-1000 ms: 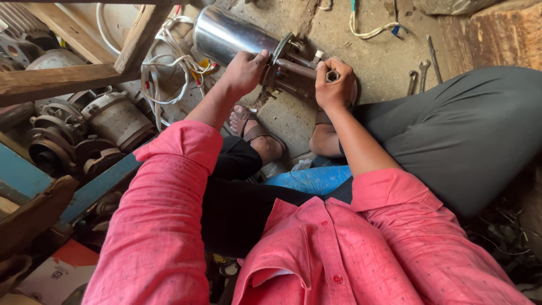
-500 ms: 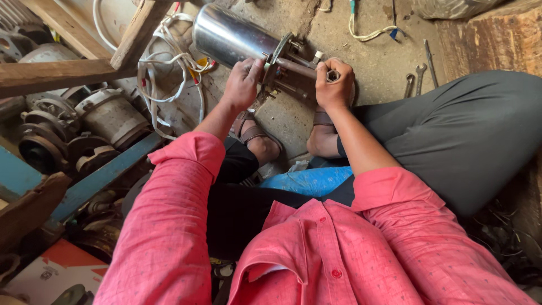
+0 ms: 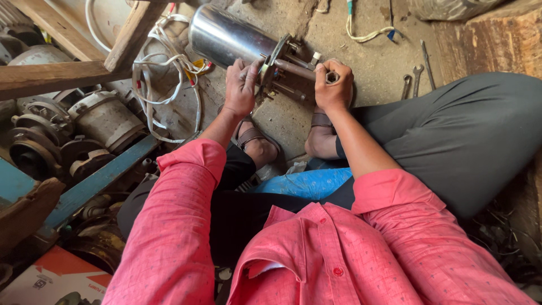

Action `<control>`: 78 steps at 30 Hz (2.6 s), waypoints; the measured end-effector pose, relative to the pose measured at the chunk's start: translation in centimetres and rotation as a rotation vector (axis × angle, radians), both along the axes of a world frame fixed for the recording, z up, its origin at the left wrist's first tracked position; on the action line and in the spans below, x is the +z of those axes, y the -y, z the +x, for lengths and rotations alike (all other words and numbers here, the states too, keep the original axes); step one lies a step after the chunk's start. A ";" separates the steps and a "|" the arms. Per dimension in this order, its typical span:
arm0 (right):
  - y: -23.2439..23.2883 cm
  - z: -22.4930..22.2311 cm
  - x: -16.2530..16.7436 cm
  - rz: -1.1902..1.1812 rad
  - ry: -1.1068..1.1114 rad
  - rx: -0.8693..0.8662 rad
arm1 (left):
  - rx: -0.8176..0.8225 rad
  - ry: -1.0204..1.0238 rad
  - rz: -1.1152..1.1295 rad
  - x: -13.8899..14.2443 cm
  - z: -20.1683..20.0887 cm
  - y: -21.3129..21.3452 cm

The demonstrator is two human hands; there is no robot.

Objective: The person assembles a cylindrical metal electrical device by hand, attaching a circular component with multiple terminals to the cylinder and tightening connections. The person handles the cylinder, terminal block, and small fasteners, and uses a wrench to secure parts.

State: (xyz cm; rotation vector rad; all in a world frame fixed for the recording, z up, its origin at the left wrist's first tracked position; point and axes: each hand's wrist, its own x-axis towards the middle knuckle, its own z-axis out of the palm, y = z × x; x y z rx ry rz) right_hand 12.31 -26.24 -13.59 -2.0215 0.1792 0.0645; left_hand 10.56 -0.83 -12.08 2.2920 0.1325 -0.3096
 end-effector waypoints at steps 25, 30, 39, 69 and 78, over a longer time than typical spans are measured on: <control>1.6 1.0 3.5 0.445 -0.065 -0.100 | 0.001 0.013 0.442 6.6 0.6 1.5; 2.1 0.6 4.6 0.455 -0.059 -0.068 | 0.020 -0.123 0.385 7.1 0.2 2.3; 3.7 -1.7 5.5 0.046 0.109 0.328 | 0.030 -0.070 0.363 7.1 0.6 3.1; 0.1 -4.4 3.6 -0.192 0.307 0.484 | 0.072 -0.294 0.293 5.1 3.8 2.9; -0.3 -3.7 2.7 -0.223 0.336 0.458 | 0.035 -0.286 0.324 6.1 3.9 2.8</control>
